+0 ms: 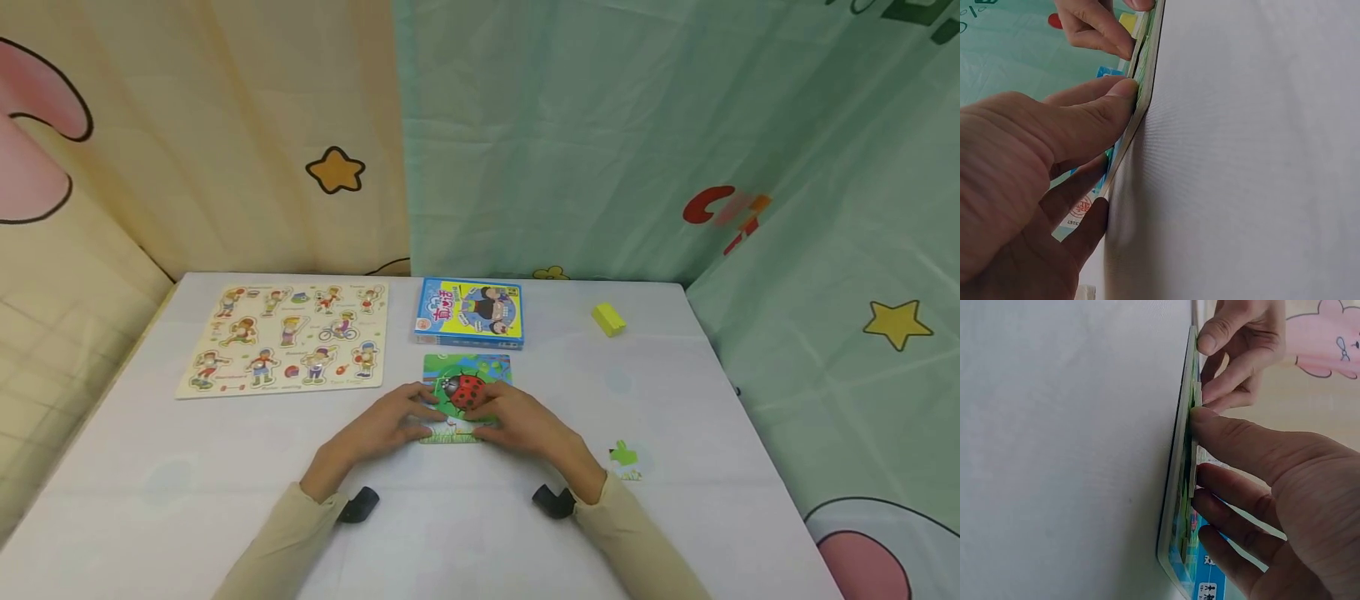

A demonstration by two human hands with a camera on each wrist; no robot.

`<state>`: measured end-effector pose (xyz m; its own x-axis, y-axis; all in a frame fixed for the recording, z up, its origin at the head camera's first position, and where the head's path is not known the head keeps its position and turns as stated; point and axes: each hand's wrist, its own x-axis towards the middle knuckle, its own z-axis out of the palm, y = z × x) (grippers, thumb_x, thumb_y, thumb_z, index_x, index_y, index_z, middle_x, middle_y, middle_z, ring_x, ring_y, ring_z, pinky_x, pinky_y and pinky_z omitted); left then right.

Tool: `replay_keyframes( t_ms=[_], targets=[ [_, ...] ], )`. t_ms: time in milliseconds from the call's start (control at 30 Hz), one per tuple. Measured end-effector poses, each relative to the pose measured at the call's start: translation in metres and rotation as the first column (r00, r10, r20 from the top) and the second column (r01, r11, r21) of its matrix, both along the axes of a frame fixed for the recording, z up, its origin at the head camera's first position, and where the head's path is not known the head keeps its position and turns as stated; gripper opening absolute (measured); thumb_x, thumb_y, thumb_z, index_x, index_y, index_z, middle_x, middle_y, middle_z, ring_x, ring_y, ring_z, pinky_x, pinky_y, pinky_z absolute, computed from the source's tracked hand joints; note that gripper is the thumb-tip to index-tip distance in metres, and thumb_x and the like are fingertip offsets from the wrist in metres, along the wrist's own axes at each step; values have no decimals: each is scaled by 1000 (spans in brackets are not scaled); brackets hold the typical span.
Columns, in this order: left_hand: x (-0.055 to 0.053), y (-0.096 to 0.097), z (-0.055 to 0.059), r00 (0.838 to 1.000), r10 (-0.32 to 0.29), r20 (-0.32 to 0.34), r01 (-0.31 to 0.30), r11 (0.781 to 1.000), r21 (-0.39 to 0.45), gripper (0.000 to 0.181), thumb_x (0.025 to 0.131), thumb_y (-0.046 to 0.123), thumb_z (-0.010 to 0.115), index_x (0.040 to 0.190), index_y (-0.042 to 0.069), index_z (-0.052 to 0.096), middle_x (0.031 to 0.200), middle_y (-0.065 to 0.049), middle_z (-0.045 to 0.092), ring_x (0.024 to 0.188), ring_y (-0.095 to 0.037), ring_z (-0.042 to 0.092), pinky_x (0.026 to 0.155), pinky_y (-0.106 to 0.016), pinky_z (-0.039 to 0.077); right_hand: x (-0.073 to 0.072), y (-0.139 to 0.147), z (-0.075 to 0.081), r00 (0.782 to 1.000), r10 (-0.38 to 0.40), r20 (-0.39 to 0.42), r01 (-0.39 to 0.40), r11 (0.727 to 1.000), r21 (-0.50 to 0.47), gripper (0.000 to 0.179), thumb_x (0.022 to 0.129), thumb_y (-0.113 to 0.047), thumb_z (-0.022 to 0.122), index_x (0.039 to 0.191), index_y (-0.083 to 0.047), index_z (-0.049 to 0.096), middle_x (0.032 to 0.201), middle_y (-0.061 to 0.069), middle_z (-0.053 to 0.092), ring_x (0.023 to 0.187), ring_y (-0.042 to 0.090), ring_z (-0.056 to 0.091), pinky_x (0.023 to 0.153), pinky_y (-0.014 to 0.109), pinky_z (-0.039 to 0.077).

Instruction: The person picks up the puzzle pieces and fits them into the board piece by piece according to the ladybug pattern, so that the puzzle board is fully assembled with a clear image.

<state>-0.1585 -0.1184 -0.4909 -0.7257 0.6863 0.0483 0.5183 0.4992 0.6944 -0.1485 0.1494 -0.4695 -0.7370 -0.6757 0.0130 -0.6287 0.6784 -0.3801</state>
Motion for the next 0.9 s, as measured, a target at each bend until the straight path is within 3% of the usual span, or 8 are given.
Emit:
replay_keyframes(
  t_ms=[333,700,900],
  targets=[
    [2,2,3,999,-12,-32,10,998,-60,30,90,10,72,120,13,75,130,-9,58,139,-36,43,112,-52,38,0,-2,-1,1000,-15,18,15,1000,8,25,89,-25,76,111,-13,79,112,0,68,112,19,60,98,36,50],
    [5,5,6,999,-24,-35,21,995,-96,30,92,9,70,121,17,75,133,-10,56,145,-37,35,116,-53,33,-2,-5,-4,997,-38,59,43,996,-76,24,85,-22,80,106,-10,80,111,2,68,114,22,59,100,39,48],
    [5,7,6,999,-20,-28,17,995,-100,28,93,12,69,120,18,75,131,-9,55,142,-35,39,114,-51,36,-2,-4,-5,998,-37,54,43,994,-101,22,85,-21,80,104,-10,80,107,2,67,108,21,59,98,37,48]
  ],
)
